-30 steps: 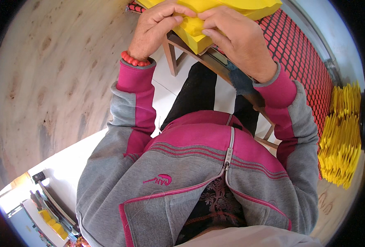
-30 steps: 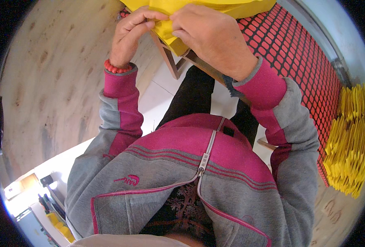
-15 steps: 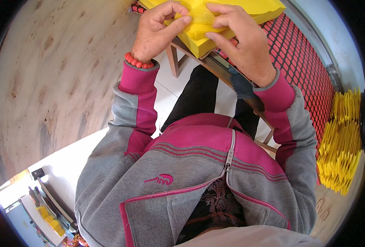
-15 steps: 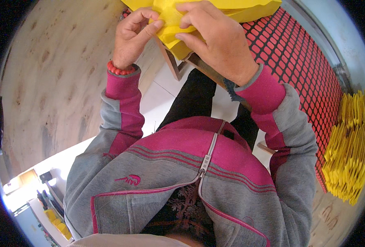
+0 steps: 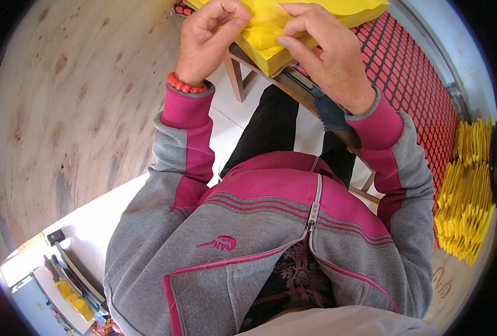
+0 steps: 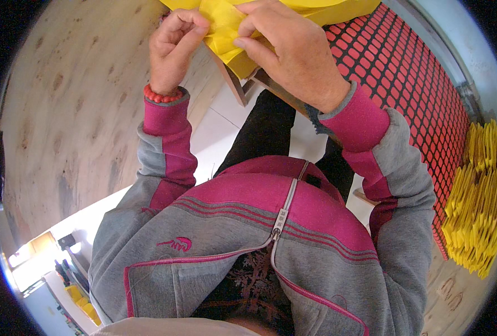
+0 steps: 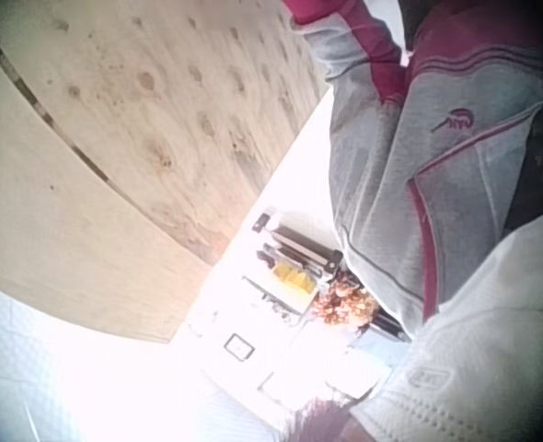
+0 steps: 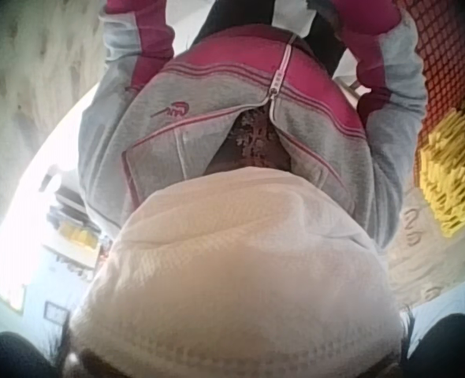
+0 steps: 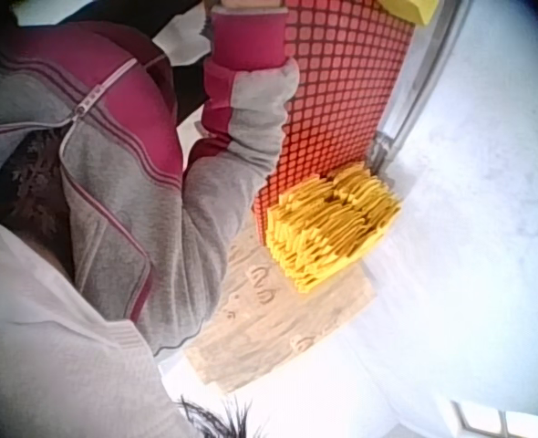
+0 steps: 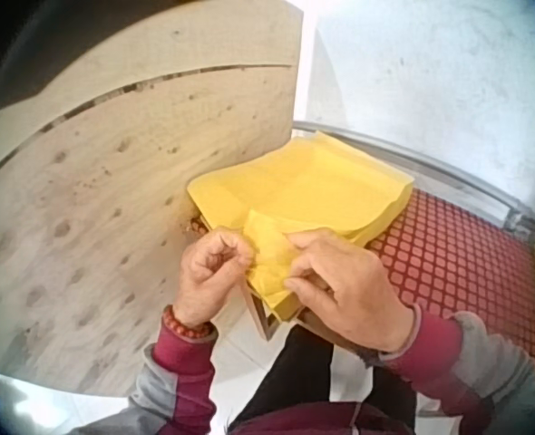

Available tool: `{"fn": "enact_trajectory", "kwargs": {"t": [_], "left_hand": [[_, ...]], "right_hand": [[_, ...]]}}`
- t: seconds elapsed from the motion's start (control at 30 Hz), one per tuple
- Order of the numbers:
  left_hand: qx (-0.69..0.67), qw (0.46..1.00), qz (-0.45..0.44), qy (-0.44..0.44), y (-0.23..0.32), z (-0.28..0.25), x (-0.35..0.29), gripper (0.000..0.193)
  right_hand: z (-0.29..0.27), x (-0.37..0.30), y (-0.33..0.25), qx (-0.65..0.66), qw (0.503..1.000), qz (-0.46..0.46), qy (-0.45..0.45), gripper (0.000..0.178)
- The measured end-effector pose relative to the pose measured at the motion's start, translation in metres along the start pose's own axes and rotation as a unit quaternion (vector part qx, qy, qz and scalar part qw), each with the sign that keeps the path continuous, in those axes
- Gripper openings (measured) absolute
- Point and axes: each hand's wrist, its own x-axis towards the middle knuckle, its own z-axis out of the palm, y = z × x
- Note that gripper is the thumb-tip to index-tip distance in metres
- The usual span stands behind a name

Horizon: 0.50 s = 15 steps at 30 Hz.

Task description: The person folds yellow paper sheets on a patterned table, repeatedly folding each sheet in half and pressing the creases. They stack the folded sheets and continue folding additional sheets from a nearby pile.

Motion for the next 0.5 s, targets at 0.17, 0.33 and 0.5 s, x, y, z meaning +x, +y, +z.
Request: {"fn": "enact_trajectory", "kwargs": {"t": [0.17,0.33,0.5], "left_hand": [[0.061,0.995,0.058,-0.058,0.0064,0.0012,-0.0003,0.013],[0.037,0.998,0.031,-0.028,0.0035,0.0043,-0.001,0.011],[0.023,1.0,0.002,-0.003,0.0054,0.0066,-0.0016,0.01]], "right_hand": [[0.0027,-0.0008,-0.0003,0.007,1.0,0.013,0.0,0.016],[0.0018,-0.0023,-0.0024,0.023,0.999,0.034,0.035,0.021],[0.0006,0.0009,-0.0016,-0.012,0.998,-0.049,0.044,0.017]]}}
